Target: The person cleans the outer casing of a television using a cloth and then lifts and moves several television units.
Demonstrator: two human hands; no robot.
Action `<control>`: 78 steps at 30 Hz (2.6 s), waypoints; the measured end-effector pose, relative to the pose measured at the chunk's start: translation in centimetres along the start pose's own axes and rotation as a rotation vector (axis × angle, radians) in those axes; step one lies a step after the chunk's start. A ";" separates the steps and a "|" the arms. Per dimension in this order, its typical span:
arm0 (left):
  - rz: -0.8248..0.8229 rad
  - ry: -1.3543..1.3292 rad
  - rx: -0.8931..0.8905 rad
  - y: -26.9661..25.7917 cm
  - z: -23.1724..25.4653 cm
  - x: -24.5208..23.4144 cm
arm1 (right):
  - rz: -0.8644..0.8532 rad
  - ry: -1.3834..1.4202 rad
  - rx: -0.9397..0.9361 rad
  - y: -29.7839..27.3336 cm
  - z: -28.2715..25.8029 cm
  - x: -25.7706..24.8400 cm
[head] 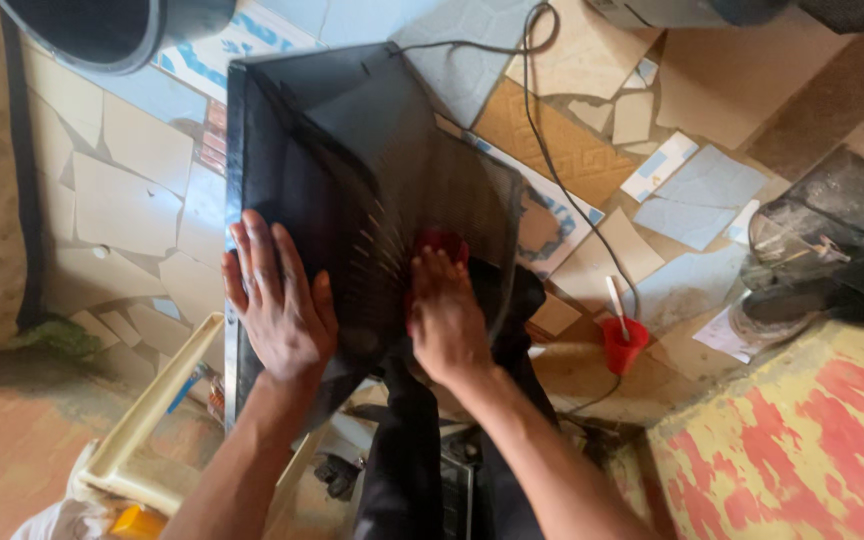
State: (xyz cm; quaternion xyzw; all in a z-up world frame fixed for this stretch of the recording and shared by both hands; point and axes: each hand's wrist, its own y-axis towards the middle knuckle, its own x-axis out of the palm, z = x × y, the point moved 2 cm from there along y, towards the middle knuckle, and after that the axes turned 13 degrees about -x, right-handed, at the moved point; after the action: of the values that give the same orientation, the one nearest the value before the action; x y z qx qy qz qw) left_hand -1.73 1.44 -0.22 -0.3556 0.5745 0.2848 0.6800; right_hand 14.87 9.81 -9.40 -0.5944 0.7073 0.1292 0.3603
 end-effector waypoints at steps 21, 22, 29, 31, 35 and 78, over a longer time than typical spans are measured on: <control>0.012 -0.005 0.013 0.1 -0.4 0.2 | 0.058 0.072 -0.057 -1.8 0.4 -4.6; 0.013 -0.015 0.013 0.1 -0.3 0.0 | 0.068 0.085 -0.071 -2.1 0.6 -4.2; 0.028 -0.027 0.021 -0.2 -0.9 0.3 | 0.077 -0.058 0.095 4.3 18.5 6.5; 0.039 -0.035 0.020 -0.1 -0.7 0.6 | 0.041 -0.096 0.199 6.3 22.6 8.0; 0.024 -0.046 0.020 -0.4 -0.2 0.2 | -0.006 0.124 0.199 3.2 19.6 5.4; 0.031 -0.090 0.066 -0.6 -0.8 -1.3 | 0.850 0.389 0.856 -5.7 -10.5 16.1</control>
State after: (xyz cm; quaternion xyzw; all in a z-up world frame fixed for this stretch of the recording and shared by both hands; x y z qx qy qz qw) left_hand -1.95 0.49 1.11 -0.3107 0.5580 0.2919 0.7119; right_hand 15.86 -10.14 -11.25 -0.0773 0.9231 -0.1438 0.3481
